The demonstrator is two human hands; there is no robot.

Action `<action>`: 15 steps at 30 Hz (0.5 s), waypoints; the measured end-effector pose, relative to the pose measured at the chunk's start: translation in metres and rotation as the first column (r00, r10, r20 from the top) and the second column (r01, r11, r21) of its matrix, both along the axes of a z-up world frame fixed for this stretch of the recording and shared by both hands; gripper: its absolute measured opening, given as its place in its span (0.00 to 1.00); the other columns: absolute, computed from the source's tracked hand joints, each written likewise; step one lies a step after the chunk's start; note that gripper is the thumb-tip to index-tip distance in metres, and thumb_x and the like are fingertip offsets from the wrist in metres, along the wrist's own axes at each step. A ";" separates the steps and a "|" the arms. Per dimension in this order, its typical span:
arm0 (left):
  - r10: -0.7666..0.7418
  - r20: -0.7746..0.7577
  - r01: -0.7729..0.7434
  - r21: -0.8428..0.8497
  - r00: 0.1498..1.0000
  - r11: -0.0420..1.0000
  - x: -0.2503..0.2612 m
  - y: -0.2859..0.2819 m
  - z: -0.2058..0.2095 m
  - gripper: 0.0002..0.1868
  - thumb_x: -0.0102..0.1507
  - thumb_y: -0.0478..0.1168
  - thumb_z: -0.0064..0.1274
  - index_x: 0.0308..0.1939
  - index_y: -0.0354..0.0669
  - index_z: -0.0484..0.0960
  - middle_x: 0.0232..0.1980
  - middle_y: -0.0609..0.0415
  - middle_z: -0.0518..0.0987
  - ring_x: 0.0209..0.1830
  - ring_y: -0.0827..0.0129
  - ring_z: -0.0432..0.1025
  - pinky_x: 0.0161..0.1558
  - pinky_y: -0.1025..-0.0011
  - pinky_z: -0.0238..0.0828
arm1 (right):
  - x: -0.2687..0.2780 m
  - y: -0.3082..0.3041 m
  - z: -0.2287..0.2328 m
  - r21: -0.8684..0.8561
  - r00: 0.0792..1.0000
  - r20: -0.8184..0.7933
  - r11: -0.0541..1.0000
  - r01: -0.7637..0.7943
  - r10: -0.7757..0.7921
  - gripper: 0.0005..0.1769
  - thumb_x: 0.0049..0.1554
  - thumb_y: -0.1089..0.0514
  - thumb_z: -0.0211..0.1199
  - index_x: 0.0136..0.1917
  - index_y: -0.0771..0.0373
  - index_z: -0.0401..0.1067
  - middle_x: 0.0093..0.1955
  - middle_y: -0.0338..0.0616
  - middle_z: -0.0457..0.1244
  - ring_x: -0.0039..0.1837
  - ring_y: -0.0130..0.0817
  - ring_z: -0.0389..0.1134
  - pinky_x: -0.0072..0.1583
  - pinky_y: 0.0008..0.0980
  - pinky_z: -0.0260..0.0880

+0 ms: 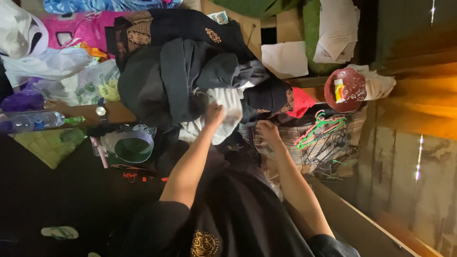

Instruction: Hanging clothes on hangers from a pile on the floor

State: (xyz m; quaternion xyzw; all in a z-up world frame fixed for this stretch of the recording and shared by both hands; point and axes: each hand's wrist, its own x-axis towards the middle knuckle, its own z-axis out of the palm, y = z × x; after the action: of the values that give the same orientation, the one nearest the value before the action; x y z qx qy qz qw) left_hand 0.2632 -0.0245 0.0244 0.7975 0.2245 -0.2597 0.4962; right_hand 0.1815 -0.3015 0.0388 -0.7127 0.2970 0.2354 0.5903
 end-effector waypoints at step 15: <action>-0.410 0.249 0.478 -0.523 0.878 0.706 -0.074 -0.056 0.156 0.17 0.67 0.45 0.50 0.52 0.35 0.80 0.45 0.52 0.80 0.37 0.73 0.72 0.38 0.72 0.72 | 0.091 0.048 0.115 0.469 0.991 -0.132 0.880 0.081 -0.021 0.20 0.56 0.57 0.50 0.60 0.64 0.72 0.48 0.49 0.69 0.46 0.39 0.71 0.51 0.38 0.72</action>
State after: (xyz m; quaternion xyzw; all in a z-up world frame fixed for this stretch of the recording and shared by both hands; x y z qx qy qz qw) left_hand 0.1888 -0.0803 0.1807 0.6559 -0.0911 -0.3801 0.6458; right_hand 0.2729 -0.2539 0.1538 -0.5232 0.2852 0.3284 0.7329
